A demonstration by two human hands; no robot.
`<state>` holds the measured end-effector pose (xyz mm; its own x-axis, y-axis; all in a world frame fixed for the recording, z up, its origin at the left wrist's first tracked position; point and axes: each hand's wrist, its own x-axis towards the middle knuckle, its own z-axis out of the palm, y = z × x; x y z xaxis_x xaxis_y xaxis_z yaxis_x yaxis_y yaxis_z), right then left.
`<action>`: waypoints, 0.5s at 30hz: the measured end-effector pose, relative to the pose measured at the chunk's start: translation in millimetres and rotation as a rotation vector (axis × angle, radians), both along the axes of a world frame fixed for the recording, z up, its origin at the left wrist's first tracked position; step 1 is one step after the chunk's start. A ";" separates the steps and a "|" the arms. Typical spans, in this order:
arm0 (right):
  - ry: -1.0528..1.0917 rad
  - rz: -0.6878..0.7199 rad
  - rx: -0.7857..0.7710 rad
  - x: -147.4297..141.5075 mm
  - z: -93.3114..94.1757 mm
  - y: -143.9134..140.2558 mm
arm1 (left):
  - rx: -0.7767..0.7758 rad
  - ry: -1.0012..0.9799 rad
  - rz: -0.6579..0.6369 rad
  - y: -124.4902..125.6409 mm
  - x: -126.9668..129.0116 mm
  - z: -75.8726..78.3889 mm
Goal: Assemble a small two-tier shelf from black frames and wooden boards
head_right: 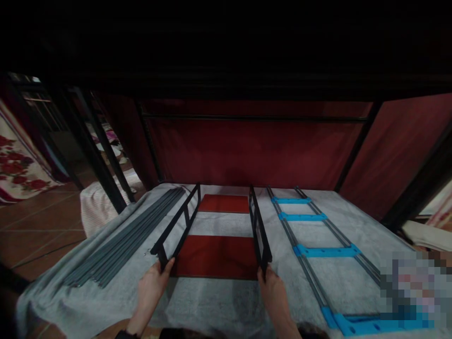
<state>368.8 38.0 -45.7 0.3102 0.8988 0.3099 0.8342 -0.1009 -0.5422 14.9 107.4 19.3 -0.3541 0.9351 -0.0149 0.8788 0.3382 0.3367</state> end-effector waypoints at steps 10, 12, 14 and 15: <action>-0.047 0.020 0.047 1.0 15.9 -7.1 | -0.011 -0.119 0.020 0.9 -2.6 -5.3; -0.053 0.028 0.041 0.6 14.4 -7.1 | -0.002 -0.084 -0.036 -1.9 1.1 -7.2; -0.050 0.029 0.037 -0.4 12.6 -7.4 | 0.006 -0.072 -0.048 -4.4 3.0 -8.8; -0.049 0.031 0.035 -0.4 11.9 -7.4 | 0.001 -0.080 -0.033 -5.0 3.0 -9.3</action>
<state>368.4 30.6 -33.7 0.2659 0.8961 0.3554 0.8621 -0.0560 -0.5037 17.9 102.3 10.1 -0.3204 0.9464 -0.0411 0.8600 0.3088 0.4063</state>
